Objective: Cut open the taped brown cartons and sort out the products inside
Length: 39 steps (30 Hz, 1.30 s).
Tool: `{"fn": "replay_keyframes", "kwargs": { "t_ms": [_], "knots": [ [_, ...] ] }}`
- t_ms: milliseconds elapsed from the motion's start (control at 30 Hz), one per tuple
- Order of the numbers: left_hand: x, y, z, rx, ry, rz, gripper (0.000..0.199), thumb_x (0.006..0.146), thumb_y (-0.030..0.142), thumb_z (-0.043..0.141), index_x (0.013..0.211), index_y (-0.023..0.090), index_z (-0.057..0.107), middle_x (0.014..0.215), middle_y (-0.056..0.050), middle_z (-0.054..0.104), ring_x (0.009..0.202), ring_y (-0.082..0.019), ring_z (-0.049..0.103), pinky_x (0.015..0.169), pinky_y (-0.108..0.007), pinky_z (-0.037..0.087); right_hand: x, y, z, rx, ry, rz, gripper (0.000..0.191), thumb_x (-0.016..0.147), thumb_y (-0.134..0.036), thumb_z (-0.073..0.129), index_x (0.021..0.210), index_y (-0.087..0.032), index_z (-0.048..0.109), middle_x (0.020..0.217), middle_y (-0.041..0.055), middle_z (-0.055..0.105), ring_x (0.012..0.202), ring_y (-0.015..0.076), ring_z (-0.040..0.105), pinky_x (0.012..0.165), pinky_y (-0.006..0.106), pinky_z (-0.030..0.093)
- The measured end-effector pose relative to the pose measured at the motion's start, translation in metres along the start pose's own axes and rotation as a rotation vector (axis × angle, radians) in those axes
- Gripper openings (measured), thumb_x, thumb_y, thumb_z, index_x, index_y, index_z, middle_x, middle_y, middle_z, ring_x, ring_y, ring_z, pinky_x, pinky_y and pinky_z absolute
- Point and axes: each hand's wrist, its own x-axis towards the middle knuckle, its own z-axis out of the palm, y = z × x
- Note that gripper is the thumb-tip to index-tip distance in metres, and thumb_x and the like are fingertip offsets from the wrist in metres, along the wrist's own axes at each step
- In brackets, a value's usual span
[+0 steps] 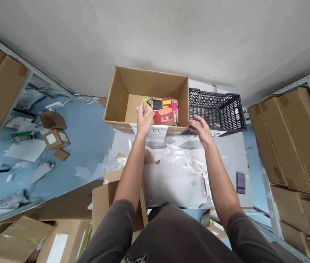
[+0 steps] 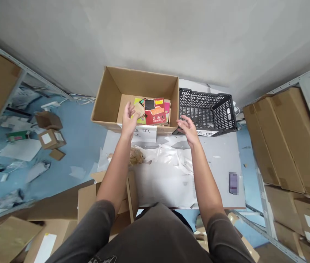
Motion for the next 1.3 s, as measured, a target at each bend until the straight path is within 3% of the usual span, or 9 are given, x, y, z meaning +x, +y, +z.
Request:
{"fn": "replay_keyframes", "kwargs": {
  "t_ms": [300, 400, 500, 600, 800, 933, 1067, 1200, 1300],
  "knots": [
    [-0.089, 0.02, 0.019, 0.025, -0.038, 0.005, 0.086, 0.095, 0.061, 0.081, 0.168, 0.037, 0.045, 0.167, -0.011, 0.054, 0.154, -0.036, 0.052, 0.128, -0.056, 0.043, -0.088, 0.017, -0.017, 0.062, -0.06, -0.015, 0.064, 0.084, -0.058, 0.09, 0.14, -0.04, 0.065, 0.139, 0.0048, 0.076, 0.14, 0.03, 0.063, 0.107, 0.048, 0.06],
    [-0.133, 0.028, 0.026, 0.06, -0.054, 0.015, 0.086, 0.094, 0.065, 0.081, 0.167, 0.036, 0.046, 0.167, -0.011, 0.054, 0.152, -0.036, 0.054, 0.126, -0.055, 0.044, -0.119, 0.025, -0.033, 0.079, -0.082, -0.033, 0.065, 0.085, -0.058, 0.089, 0.142, -0.039, 0.064, 0.14, 0.0051, 0.075, 0.14, 0.0309, 0.062, 0.106, 0.049, 0.06],
    [-0.189, 0.024, 0.03, 0.103, -0.065, -0.004, 0.087, 0.091, 0.067, 0.082, 0.165, 0.036, 0.049, 0.166, -0.012, 0.055, 0.15, -0.036, 0.056, 0.125, -0.055, 0.045, -0.153, 0.05, -0.056, 0.073, -0.077, -0.046, 0.066, 0.085, -0.058, 0.088, 0.143, -0.038, 0.064, 0.14, 0.0059, 0.074, 0.139, 0.0325, 0.062, 0.104, 0.05, 0.061],
    [-0.258, -0.007, 0.034, 0.164, -0.075, -0.084, 0.088, 0.089, 0.065, 0.084, 0.165, 0.037, 0.05, 0.167, -0.012, 0.054, 0.149, -0.037, 0.056, 0.123, -0.055, 0.046, -0.19, 0.101, -0.086, 0.034, -0.049, -0.042, 0.066, 0.084, -0.058, 0.087, 0.142, -0.036, 0.066, 0.137, 0.0065, 0.075, 0.136, 0.0321, 0.063, 0.106, 0.051, 0.06],
    [-0.419, -0.103, 0.046, 0.408, -0.109, -0.456, 0.09, 0.084, 0.045, 0.088, 0.164, 0.024, 0.053, 0.17, -0.021, 0.047, 0.149, -0.041, 0.055, 0.122, -0.055, 0.045, -0.297, 0.245, -0.136, -0.244, 0.073, 0.048, 0.057, 0.079, -0.052, 0.087, 0.13, -0.031, 0.074, 0.137, 0.0098, 0.072, 0.124, 0.033, 0.067, 0.116, 0.056, 0.053],
    [-0.505, -0.142, 0.055, 0.683, -0.202, -0.58, 0.094, 0.077, 0.032, 0.092, 0.162, 0.017, 0.054, 0.168, -0.025, 0.047, 0.161, -0.046, 0.036, 0.13, -0.056, 0.03, -0.365, 0.311, -0.15, -0.47, 0.04, 0.113, 0.054, 0.085, -0.048, 0.078, 0.136, -0.029, 0.073, 0.143, 0.0126, 0.068, 0.137, 0.0363, 0.059, 0.12, 0.059, 0.049],
    [-0.55, -0.162, 0.063, 0.949, -0.209, -0.548, 0.095, 0.078, 0.023, 0.088, 0.165, 0.019, 0.05, 0.171, -0.024, 0.04, 0.161, -0.049, 0.027, 0.13, -0.059, 0.025, -0.397, 0.347, -0.145, -0.693, -0.04, 0.147, 0.059, 0.09, -0.036, 0.071, 0.147, -0.024, 0.068, 0.154, 0.0163, 0.059, 0.149, 0.0391, 0.048, 0.127, 0.059, 0.04],
    [-0.563, -0.174, 0.07, 1.053, -0.21, -0.518, 0.052, 0.09, 0.019, 0.072, 0.142, 0.02, 0.071, 0.148, -0.022, 0.059, 0.142, -0.044, 0.046, 0.121, -0.055, 0.035, -0.401, 0.364, -0.129, -0.891, -0.05, 0.17, 0.065, 0.094, -0.025, 0.063, 0.158, -0.017, 0.059, 0.157, 0.0203, 0.055, 0.147, 0.0423, 0.043, 0.126, 0.059, 0.038],
    [-0.566, -0.169, 0.073, 1.006, -0.227, -0.554, 0.029, 0.095, 0.016, 0.063, 0.117, 0.022, 0.08, 0.124, -0.017, 0.069, 0.128, -0.039, 0.057, 0.114, -0.05, 0.041, -0.399, 0.358, -0.121, -0.984, -0.025, 0.246, 0.052, 0.098, -0.021, 0.056, 0.148, -0.013, 0.067, 0.138, 0.0228, 0.064, 0.137, 0.0419, 0.05, 0.12, 0.058, 0.041]
  ]
}}
